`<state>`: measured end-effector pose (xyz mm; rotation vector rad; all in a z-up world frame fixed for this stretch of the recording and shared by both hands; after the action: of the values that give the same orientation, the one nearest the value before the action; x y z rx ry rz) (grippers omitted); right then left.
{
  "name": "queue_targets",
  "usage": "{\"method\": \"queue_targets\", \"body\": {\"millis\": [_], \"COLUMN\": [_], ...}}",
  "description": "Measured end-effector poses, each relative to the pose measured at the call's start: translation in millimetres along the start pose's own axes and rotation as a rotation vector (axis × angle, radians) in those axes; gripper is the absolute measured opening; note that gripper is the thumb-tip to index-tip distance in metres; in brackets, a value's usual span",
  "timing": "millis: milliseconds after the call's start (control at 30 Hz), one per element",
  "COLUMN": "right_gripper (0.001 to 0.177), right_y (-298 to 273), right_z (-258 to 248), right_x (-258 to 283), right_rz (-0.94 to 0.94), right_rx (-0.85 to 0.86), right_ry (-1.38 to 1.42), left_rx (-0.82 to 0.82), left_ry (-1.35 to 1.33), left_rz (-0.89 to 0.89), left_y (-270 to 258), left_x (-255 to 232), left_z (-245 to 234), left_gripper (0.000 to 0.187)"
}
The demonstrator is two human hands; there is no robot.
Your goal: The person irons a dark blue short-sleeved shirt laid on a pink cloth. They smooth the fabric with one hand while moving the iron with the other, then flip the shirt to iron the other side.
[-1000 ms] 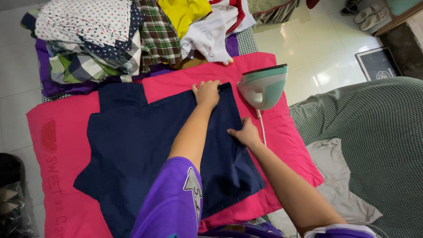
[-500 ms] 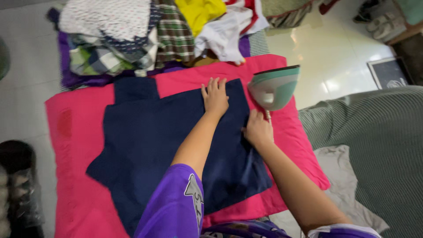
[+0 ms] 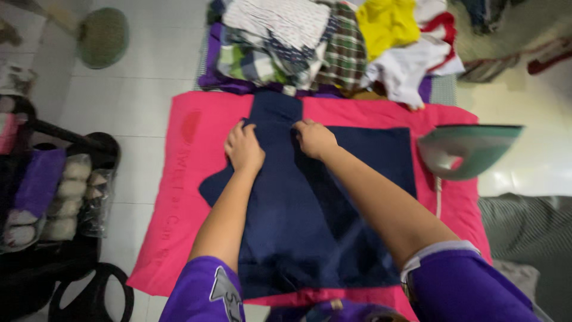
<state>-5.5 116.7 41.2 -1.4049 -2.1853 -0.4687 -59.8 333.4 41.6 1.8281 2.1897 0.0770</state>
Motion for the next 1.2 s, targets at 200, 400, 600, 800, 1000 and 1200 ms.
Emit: {"method": "queue_targets", "body": {"millis": [200, 400, 600, 800, 1000, 1200], "right_gripper": [0.066, 0.098, 0.082, 0.059, 0.060, 0.042], "right_y": [105, 115, 110, 105, 84, 82], "right_z": [51, 53, 63, 48, 22, 81], "right_x": [-58, -50, -66, -38, 83, 186], "right_rz": [0.238, 0.666, 0.485, 0.251, -0.087, -0.378], "right_rx": [-0.320, -0.209, -0.096, -0.272, -0.379, 0.483], "right_ry": [0.167, 0.158, 0.160, 0.177, -0.229, -0.212], "left_rx": [0.312, 0.498, 0.790, 0.793, 1.305, 1.460], "left_ry": [-0.317, -0.458, -0.578, -0.559, -0.570, -0.432], "left_rz": [-0.245, -0.211, 0.013, 0.005, -0.462, -0.469], "left_y": [13, 37, 19, 21, 10, -15], "left_x": [75, 83, 105, 130, 180, 210], "left_z": [15, 47, 60, 49, 27, -3], "left_gripper": [0.054, 0.073, 0.075, 0.078, 0.108, 0.067]}}
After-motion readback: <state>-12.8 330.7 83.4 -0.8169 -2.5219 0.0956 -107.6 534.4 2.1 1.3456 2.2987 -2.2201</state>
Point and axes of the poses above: each hand's wrist, its own y-axis towards the middle knuckle, its own z-axis out of the palm, x = y × z, the point moved 2 cm from there along y, towards the middle knuckle, and after that the axes turned 9 degrees about y, right-handed, at the moved point
